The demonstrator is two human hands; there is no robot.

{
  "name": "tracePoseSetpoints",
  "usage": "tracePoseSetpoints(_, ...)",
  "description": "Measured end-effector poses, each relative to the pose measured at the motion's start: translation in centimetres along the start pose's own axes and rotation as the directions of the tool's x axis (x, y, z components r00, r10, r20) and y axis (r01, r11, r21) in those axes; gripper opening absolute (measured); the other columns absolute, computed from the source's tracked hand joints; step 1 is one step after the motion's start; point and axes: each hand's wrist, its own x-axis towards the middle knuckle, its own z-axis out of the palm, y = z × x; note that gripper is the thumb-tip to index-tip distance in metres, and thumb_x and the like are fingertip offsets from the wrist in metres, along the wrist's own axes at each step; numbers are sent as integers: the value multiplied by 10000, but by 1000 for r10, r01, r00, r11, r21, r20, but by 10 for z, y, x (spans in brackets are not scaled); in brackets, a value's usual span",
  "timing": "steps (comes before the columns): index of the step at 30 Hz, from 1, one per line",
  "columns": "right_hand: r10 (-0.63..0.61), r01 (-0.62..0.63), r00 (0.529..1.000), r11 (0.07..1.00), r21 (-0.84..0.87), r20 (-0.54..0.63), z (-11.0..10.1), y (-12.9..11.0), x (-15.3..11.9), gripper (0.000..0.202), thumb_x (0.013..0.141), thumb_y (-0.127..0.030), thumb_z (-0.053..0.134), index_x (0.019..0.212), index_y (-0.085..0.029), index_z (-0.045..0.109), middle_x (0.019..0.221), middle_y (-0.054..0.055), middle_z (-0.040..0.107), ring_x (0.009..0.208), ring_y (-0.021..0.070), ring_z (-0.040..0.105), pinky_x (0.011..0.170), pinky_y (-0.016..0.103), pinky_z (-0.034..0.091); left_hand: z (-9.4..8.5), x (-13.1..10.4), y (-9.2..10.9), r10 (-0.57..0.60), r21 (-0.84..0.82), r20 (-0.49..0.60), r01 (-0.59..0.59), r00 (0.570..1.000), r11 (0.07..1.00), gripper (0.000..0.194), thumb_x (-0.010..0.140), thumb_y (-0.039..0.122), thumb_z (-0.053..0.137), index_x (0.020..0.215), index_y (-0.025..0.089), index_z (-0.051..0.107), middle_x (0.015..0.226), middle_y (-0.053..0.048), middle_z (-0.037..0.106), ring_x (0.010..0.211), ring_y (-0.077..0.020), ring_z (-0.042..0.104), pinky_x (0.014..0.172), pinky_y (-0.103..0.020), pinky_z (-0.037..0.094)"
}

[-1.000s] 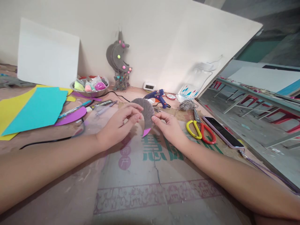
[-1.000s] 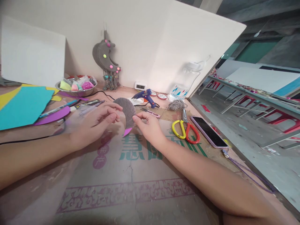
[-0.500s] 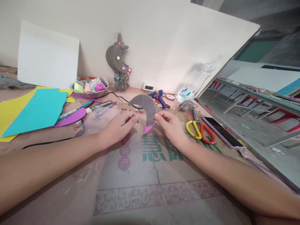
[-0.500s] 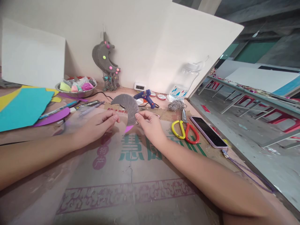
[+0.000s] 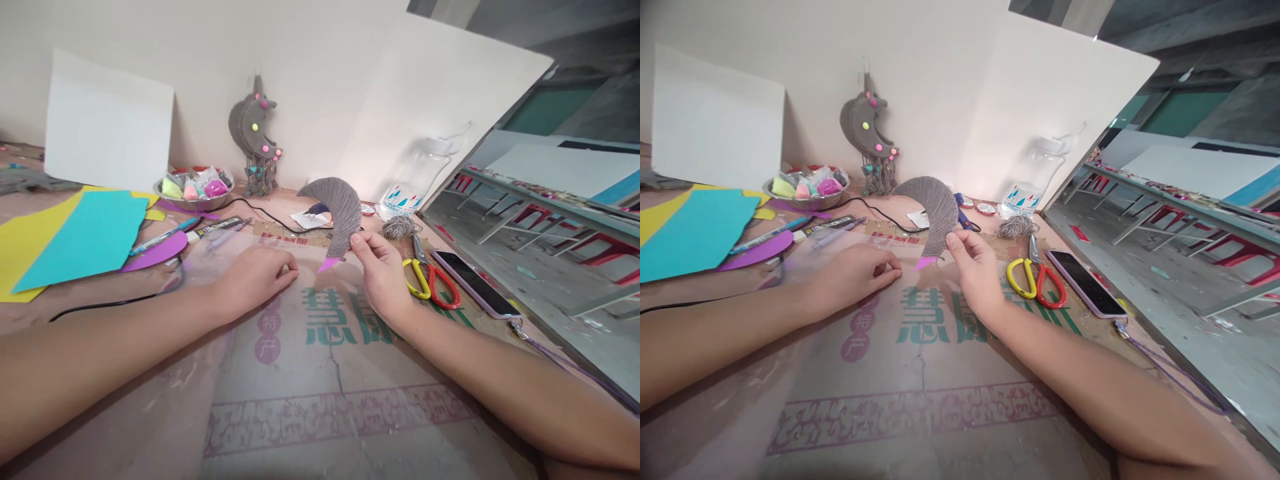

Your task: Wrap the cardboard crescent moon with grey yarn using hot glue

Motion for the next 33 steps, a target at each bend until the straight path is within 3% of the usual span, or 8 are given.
tracePoseSetpoints(7, -22, 28, 993, 998, -54, 113, 4, -10, -4, 208, 832, -378, 555, 758, -185, 566, 745, 3, 538, 727, 131, 488, 740, 262, 414, -3, 2, 5, 62, -178, -129, -85, 990, 980, 281, 897, 302, 367, 834, 177, 611, 883, -43, 660, 872, -182, 563, 785, -311, 406)
tracePoseSetpoints(14, -26, 44, 989, 991, -129, 143, 5, -7, -7, 216, 843, -392, 533, 802, -184, 572, 801, 19, 574, 773, 145, 511, 782, 282, 424, -3, 3, 6, 73, -321, -78, -94, 994, 943, 294, 893, 344, 384, 905, 199, 640, 974, -28, 679, 957, -180, 561, 887, -326, 402)
tracePoseSetpoints(19, -40, 65, 986, 986, -151, 161, 5, -6, -7, 212, 846, -389, 527, 792, -187, 562, 771, 14, 559, 752, 144, 500, 751, 273, 420, -2, 3, 7, 106, -290, -50, -116, 993, 950, 308, 873, 401, 424, 824, 203, 655, 889, -21, 687, 897, -186, 573, 867, -333, 399)
tracePoseSetpoints(24, -56, 81, 984, 987, -141, 169, 6, -6, -7, 187, 850, -359, 528, 787, -186, 561, 775, 13, 560, 756, 140, 499, 757, 272, 413, -2, 2, 8, 102, -271, -34, -108, 994, 957, 240, 854, 340, 467, 766, 197, 638, 811, -6, 672, 827, -170, 564, 822, -319, 387)
tracePoseSetpoints(28, -54, 80, 984, 986, -145, 173, 6, -5, -7, 184, 850, -359, 529, 799, -185, 566, 797, 18, 574, 776, 143, 511, 780, 284, 417, -3, 1, 9, 38, -319, -49, -52, 998, 946, 249, 882, 307, 398, 760, 185, 577, 771, 3, 619, 769, -146, 541, 738, -280, 392)
tracePoseSetpoints(33, -49, 74, 985, 986, -152, 164, 6, -4, -7, 186, 852, -356, 526, 802, -183, 571, 799, 18, 580, 779, 143, 515, 784, 287, 413, -5, 3, 6, -136, -374, -96, 91, 986, 923, 307, 909, 344, 324, 705, 185, 490, 693, 13, 546, 688, -136, 508, 640, -258, 375)
